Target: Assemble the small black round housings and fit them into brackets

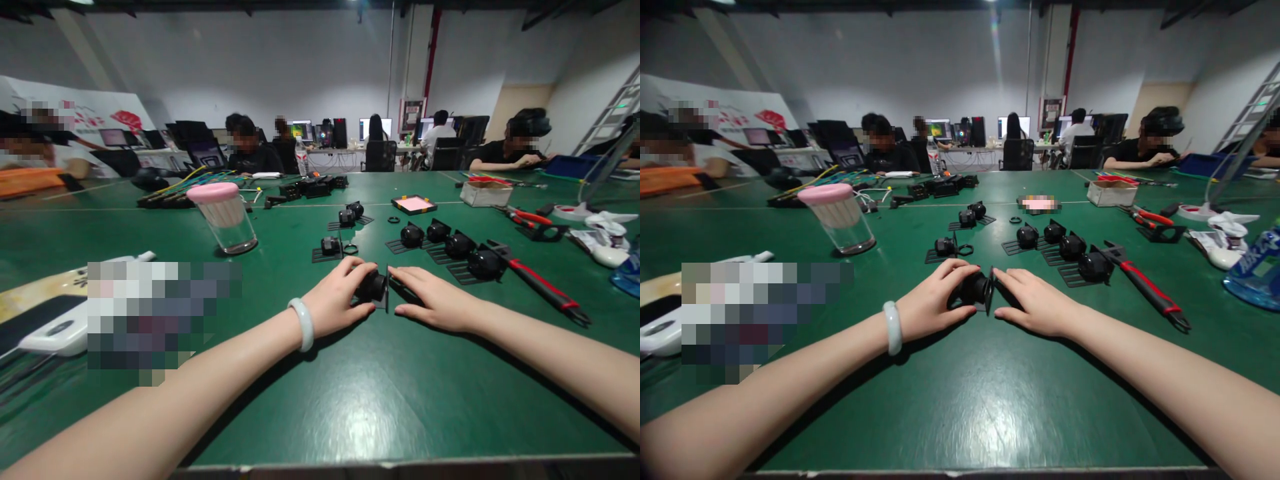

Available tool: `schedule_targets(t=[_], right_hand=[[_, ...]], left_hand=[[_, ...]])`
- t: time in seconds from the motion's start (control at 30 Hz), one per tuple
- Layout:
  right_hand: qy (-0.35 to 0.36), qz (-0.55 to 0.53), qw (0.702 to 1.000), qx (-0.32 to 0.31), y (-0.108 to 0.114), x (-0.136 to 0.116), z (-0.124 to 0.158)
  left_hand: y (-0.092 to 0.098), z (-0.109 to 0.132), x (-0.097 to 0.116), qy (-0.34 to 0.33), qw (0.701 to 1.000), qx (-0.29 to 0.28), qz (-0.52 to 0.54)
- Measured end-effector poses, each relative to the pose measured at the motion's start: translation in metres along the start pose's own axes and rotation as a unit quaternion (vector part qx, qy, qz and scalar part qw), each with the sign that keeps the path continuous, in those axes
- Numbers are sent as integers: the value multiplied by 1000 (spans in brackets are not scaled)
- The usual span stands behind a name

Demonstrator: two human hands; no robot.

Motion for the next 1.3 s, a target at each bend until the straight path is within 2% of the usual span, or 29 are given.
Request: schedule_targets(t=[0.63,1.3], right_hand=[[9,17,1000,-2,0,-1,-3],[7,2,999,32,7,-6,-4]], left_hand=[[5,-4,-5,9,1000,23,3],[9,-3,-1,17,999,33,2]])
Point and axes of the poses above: each hand's wrist, its own z-axis away from the middle knuckle, its own y-axis out of the back of the hand, x = y × z, the point moved 10 cm from there along -z, towards the middle knuckle, and after that the axes turned 14 degrees about y, right-handed, at the moved point
